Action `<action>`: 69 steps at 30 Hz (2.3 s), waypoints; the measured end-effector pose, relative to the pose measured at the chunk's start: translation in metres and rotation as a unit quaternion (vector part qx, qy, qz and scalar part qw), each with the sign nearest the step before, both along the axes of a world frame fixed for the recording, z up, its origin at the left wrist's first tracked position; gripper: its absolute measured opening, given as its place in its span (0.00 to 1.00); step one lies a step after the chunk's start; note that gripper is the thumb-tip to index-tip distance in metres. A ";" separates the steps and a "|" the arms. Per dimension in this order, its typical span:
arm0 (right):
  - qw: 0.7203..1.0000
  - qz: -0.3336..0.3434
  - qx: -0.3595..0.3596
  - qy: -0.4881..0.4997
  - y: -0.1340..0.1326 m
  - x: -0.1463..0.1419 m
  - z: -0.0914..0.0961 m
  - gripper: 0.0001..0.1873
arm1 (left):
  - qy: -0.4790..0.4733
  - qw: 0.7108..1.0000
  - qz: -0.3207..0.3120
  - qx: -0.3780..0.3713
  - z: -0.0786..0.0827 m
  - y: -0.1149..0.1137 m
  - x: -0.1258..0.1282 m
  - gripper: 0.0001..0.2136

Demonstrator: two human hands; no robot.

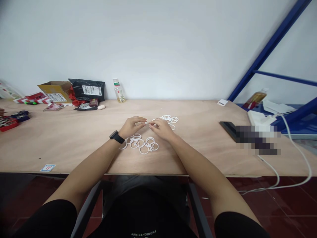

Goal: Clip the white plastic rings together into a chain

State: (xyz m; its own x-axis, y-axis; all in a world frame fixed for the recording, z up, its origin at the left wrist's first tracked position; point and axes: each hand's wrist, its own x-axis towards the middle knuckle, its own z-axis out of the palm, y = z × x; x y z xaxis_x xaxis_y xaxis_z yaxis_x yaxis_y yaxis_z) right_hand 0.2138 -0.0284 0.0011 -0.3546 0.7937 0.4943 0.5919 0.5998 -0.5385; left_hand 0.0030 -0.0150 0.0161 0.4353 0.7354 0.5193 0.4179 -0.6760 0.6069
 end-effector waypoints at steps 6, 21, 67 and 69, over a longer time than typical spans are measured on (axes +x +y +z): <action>0.999 0.002 0.010 0.037 -0.004 -0.003 0.001 0.09 | -0.091 0.994 -0.030 -0.052 -0.009 -0.005 0.011 0.10; 0.989 -0.065 0.021 0.129 -0.010 -0.016 -0.001 0.08 | -0.052 0.996 0.031 0.071 -0.005 -0.010 0.019 0.07; 1.000 -0.004 0.001 0.003 -0.003 -0.004 -0.002 0.12 | -0.047 0.990 -0.035 -0.131 -0.009 0.003 0.002 0.15; 1.000 0.012 -0.002 0.009 -0.004 -0.005 -0.002 0.10 | -0.090 0.983 -0.044 -0.155 -0.012 0.000 0.007 0.17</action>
